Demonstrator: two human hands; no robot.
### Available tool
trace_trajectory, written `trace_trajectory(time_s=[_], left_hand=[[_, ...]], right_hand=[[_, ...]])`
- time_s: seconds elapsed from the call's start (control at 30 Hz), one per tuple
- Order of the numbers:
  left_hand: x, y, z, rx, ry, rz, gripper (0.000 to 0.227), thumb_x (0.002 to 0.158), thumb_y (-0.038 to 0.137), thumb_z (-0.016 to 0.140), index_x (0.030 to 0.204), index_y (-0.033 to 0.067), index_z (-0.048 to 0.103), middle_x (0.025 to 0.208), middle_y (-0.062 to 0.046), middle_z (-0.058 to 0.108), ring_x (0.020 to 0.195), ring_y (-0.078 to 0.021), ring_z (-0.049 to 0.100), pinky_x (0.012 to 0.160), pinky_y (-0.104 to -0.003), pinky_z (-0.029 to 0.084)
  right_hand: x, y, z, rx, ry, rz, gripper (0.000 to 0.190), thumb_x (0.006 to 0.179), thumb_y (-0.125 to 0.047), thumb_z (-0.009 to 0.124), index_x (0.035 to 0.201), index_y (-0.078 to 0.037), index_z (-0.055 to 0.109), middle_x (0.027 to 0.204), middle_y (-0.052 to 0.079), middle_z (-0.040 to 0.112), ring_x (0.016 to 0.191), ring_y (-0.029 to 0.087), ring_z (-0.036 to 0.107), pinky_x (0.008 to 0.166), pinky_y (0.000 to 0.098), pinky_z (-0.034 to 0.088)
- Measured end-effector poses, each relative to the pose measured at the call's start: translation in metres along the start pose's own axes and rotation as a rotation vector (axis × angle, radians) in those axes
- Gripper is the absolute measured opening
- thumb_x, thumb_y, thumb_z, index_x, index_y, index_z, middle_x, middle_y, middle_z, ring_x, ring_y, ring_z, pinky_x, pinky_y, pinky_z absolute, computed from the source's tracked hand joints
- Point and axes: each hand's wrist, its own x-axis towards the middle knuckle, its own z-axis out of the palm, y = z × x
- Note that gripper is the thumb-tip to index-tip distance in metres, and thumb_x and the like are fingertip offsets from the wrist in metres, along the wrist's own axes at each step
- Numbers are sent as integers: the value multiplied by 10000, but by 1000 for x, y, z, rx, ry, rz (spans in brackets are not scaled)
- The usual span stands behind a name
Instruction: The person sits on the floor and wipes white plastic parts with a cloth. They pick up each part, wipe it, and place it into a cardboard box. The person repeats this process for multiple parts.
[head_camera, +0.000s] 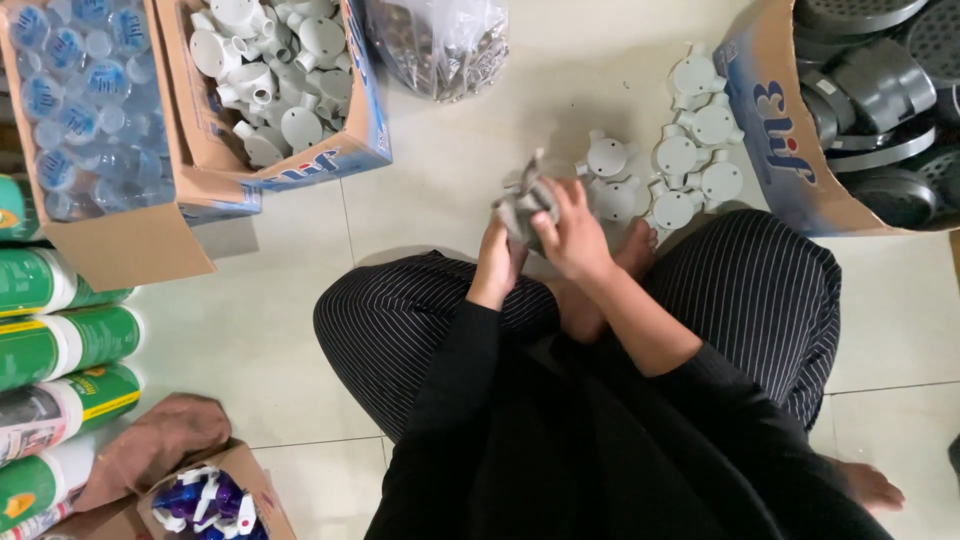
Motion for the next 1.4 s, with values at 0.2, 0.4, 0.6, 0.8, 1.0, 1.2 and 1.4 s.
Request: trace_trajectory(time_s=[0.2, 0.4, 0.6, 0.8, 1.0, 1.2, 1.4], left_hand=[[-10, 11, 4, 323, -19, 150, 582, 696, 326, 740, 1087, -36, 507, 947, -116, 579, 854, -129, 516, 710, -302, 462], [-7, -4, -2, 242, 44, 101, 613, 831, 370, 570, 1200, -80, 378, 1122, -229, 486, 1036, -226, 459, 808, -368, 437], [-43, 51, 72, 523, 297, 26, 766, 841, 504, 421, 1327, -37, 178, 1348, -308, 130, 1276, -394, 142, 1022, -446, 207], [7, 6, -36, 1157, -172, 714, 428, 693, 342, 719, 1002, 112, 532, 945, -43, 557, 945, -258, 526, 813, -327, 416], [-17, 61, -1, 1583, -455, 932, 348, 642, -1, 675, 904, 214, 596, 1037, 103, 593, 1060, -205, 501, 786, -329, 447], [-9, 81, -4, 1080, 194, 996, 273, 701, -21, 654, 951, 26, 555, 992, -135, 608, 935, -311, 571, 778, -389, 470], [37, 178, -10, 164, 45, 671, 559, 897, 112, 565, 1311, 22, 202, 1365, -137, 153, 1273, -329, 241, 1046, -438, 265]], right_hand=[[3, 51, 44, -347, -29, 127, 494, 754, -196, 459, 1236, -141, 368, 1009, 110, 469, 677, 420, 574, 583, 500, 484], [7, 105, 55, -59, 67, 38, 498, 748, -12, 470, 1243, -26, 420, 972, 136, 572, 762, 398, 583, 622, 404, 493], [3, 76, 44, -326, -21, -9, 493, 706, -55, 563, 1177, 31, 444, 901, 199, 578, 738, 349, 606, 607, 430, 502], [23, 75, 24, 168, -169, 250, 366, 732, -57, 468, 1085, 18, 533, 905, 236, 595, 883, 413, 552, 700, 485, 452], [16, 60, 0, 330, -489, 388, 318, 762, -203, 497, 925, 34, 633, 796, 253, 602, 750, 411, 565, 661, 516, 443], [30, 23, -14, 1004, -365, 482, 403, 819, -191, 467, 456, -23, 415, 394, 75, 314, 357, 120, 256, 337, 233, 233], [24, -3, -58, 914, 211, 538, 438, 875, -86, 463, 1274, 13, 311, 1244, 337, 331, 1159, 443, 332, 916, 602, 278]])
